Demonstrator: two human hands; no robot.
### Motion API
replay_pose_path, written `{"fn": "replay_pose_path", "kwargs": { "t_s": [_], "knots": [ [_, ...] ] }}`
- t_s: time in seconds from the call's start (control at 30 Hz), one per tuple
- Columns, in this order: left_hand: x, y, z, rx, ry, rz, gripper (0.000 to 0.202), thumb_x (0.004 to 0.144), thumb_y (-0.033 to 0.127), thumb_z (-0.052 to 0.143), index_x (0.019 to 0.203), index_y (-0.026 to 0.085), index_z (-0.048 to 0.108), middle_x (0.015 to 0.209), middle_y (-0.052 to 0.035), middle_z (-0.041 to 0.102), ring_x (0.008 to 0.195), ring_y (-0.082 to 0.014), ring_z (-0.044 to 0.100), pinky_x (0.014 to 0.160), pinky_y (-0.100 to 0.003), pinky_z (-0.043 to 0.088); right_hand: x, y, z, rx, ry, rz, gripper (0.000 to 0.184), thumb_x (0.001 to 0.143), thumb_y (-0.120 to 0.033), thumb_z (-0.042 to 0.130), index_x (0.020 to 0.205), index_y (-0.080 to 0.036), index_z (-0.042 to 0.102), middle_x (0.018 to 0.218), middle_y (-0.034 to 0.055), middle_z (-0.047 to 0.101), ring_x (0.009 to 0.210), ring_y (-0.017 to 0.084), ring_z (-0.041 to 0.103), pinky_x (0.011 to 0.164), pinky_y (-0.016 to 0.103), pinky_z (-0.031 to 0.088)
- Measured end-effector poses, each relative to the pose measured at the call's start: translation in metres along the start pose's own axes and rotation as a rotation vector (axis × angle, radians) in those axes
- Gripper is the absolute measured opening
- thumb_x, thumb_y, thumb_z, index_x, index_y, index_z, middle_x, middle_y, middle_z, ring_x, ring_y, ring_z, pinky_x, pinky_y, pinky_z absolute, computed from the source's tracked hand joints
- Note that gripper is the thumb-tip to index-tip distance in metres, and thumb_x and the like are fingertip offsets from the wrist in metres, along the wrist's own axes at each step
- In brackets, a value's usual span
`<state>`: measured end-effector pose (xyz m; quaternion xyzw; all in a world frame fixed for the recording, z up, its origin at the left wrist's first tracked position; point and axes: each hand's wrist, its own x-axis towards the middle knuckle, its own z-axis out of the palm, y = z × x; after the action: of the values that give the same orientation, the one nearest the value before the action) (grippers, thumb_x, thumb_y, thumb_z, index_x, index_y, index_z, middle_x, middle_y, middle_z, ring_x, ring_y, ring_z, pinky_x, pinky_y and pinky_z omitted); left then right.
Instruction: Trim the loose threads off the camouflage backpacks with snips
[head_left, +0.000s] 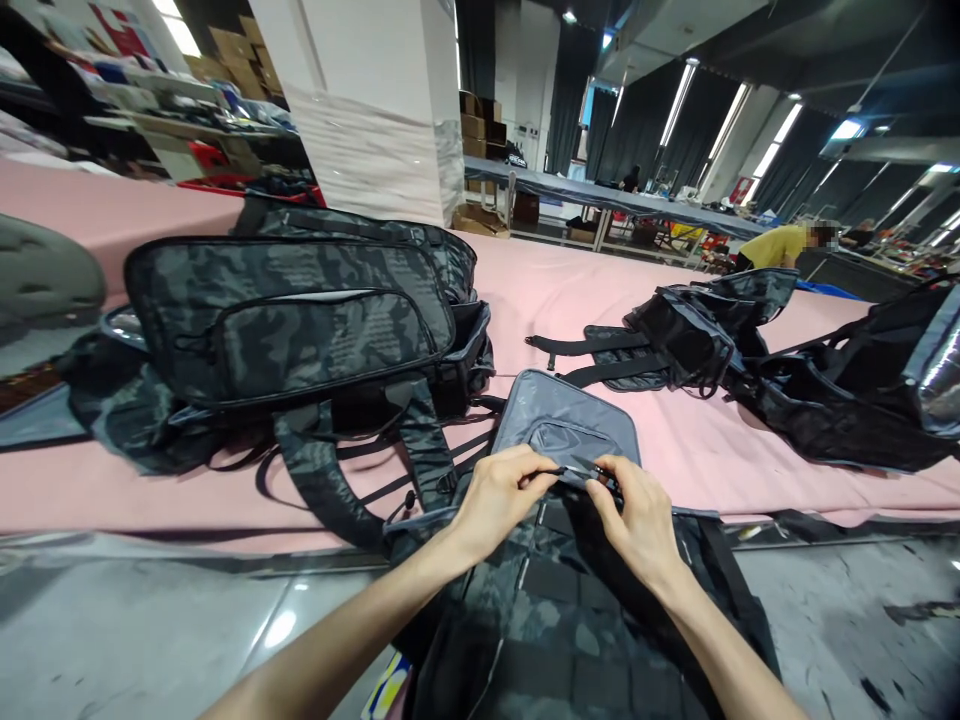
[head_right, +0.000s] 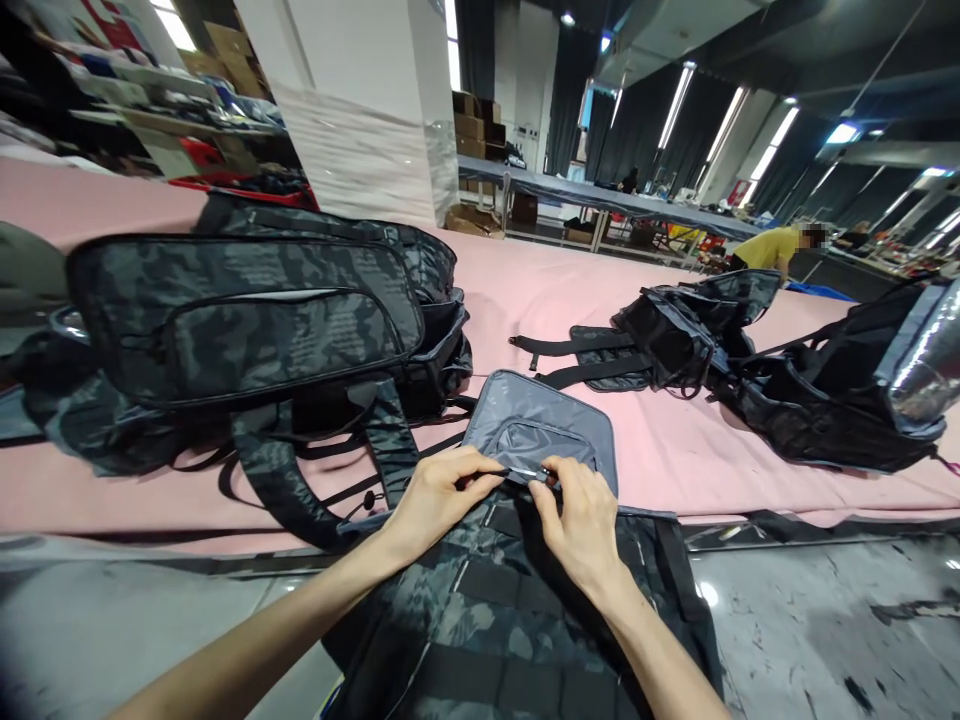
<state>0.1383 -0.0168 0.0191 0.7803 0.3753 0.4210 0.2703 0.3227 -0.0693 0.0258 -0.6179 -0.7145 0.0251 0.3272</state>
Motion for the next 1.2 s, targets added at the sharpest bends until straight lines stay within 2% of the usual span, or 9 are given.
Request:
{"fn": "replay_pose_path", "kwargs": {
  "t_s": [0.13, 0.47, 0.67, 0.77, 0.87, 0.97, 1.1, 1.17, 1.2],
  "knots": [
    [0.001, 0.001, 0.005, 0.021, 0.004, 0.01, 0.013, 0.078, 0.015, 0.056, 0.081, 0.017, 0.069, 0.065, 0.0005, 0.061, 0.055, -0.0081, 0.05, 0.052, -0.018, 0.037, -0.003, -0.001, -0.002, -0.088, 0.058, -0.098, 0.02, 0.088, -0.032, 0.046, 0.093, -0.017, 0.058, 0.076, 0.0036, 0.063, 0.071, 0.016, 0.056, 0.065, 0.028, 0.034],
    [0.001, 0.004, 0.006, 0.056, -0.009, 0.015, 0.014, 0.079, 0.017, 0.054, 0.081, 0.017, 0.068, 0.065, 0.0006, 0.061, 0.055, -0.0087, 0.051, 0.052, -0.019, 0.039, -0.003, 0.002, 0.0, -0.115, 0.065, -0.147, 0.02, 0.089, -0.033, 0.045, 0.092, -0.017, 0.058, 0.077, 0.0038, 0.064, 0.07, 0.015, 0.056, 0.065, 0.028, 0.032],
    [-0.002, 0.0, 0.006, 0.115, 0.014, 0.124, 0.014, 0.081, 0.017, 0.053, 0.083, 0.017, 0.067, 0.069, -0.0011, 0.063, 0.062, -0.0108, 0.057, 0.058, -0.02, 0.043, -0.002, -0.002, -0.002, -0.123, 0.045, -0.151, 0.018, 0.089, -0.031, 0.046, 0.091, -0.017, 0.057, 0.077, 0.004, 0.064, 0.07, 0.016, 0.056, 0.064, 0.028, 0.032],
    [-0.004, -0.002, 0.006, 0.164, 0.03, 0.178, 0.014, 0.083, 0.016, 0.052, 0.084, 0.016, 0.066, 0.069, -0.0018, 0.063, 0.064, -0.0117, 0.057, 0.06, -0.022, 0.044, -0.003, -0.004, -0.002, -0.085, 0.026, -0.105, 0.018, 0.087, -0.031, 0.047, 0.091, -0.018, 0.058, 0.077, 0.0043, 0.064, 0.071, 0.017, 0.056, 0.066, 0.028, 0.033],
    [-0.006, -0.002, 0.007, 0.179, 0.044, 0.183, 0.014, 0.083, 0.017, 0.052, 0.085, 0.016, 0.066, 0.07, -0.0026, 0.064, 0.064, -0.012, 0.057, 0.059, -0.022, 0.045, -0.003, -0.007, 0.003, 0.103, -0.047, 0.069, 0.018, 0.085, -0.034, 0.049, 0.091, -0.02, 0.058, 0.078, 0.0029, 0.063, 0.072, 0.017, 0.056, 0.067, 0.027, 0.036],
    [-0.007, 0.0, 0.008, 0.14, 0.072, 0.175, 0.011, 0.082, 0.019, 0.056, 0.084, 0.015, 0.066, 0.07, -0.0032, 0.065, 0.064, -0.012, 0.058, 0.059, -0.021, 0.046, -0.002, -0.007, 0.01, 0.508, -0.139, 0.308, 0.02, 0.079, -0.039, 0.055, 0.085, -0.02, 0.058, 0.074, 0.0004, 0.061, 0.068, 0.015, 0.054, 0.061, 0.025, 0.037],
    [-0.01, 0.0, 0.01, 0.124, 0.099, 0.202, 0.011, 0.08, 0.02, 0.059, 0.084, 0.013, 0.067, 0.069, -0.0035, 0.065, 0.062, -0.0119, 0.059, 0.058, -0.021, 0.046, 0.009, -0.001, 0.007, 1.144, -0.252, 0.602, 0.034, 0.068, -0.05, 0.062, 0.076, -0.017, 0.056, 0.055, -0.0053, 0.043, 0.043, 0.007, 0.031, 0.042, 0.021, 0.024],
    [-0.012, -0.001, 0.009, 0.152, 0.103, 0.24, 0.01, 0.081, 0.019, 0.059, 0.083, 0.013, 0.067, 0.067, -0.0032, 0.064, 0.061, -0.0119, 0.058, 0.057, -0.021, 0.046, 0.015, 0.004, -0.001, 1.298, -0.206, 0.648, 0.037, 0.068, -0.053, 0.061, 0.077, -0.017, 0.056, 0.054, -0.0066, 0.038, 0.041, 0.005, 0.024, 0.04, 0.02, 0.021],
    [-0.012, -0.002, 0.009, 0.164, 0.113, 0.262, 0.01, 0.081, 0.019, 0.059, 0.083, 0.013, 0.066, 0.067, -0.0033, 0.064, 0.061, -0.0119, 0.059, 0.057, -0.021, 0.046, 0.017, 0.007, -0.004, 1.294, -0.148, 0.63, 0.036, 0.069, -0.053, 0.06, 0.079, -0.018, 0.057, 0.055, -0.0064, 0.039, 0.041, 0.005, 0.025, 0.04, 0.02, 0.022]
  ]
}}
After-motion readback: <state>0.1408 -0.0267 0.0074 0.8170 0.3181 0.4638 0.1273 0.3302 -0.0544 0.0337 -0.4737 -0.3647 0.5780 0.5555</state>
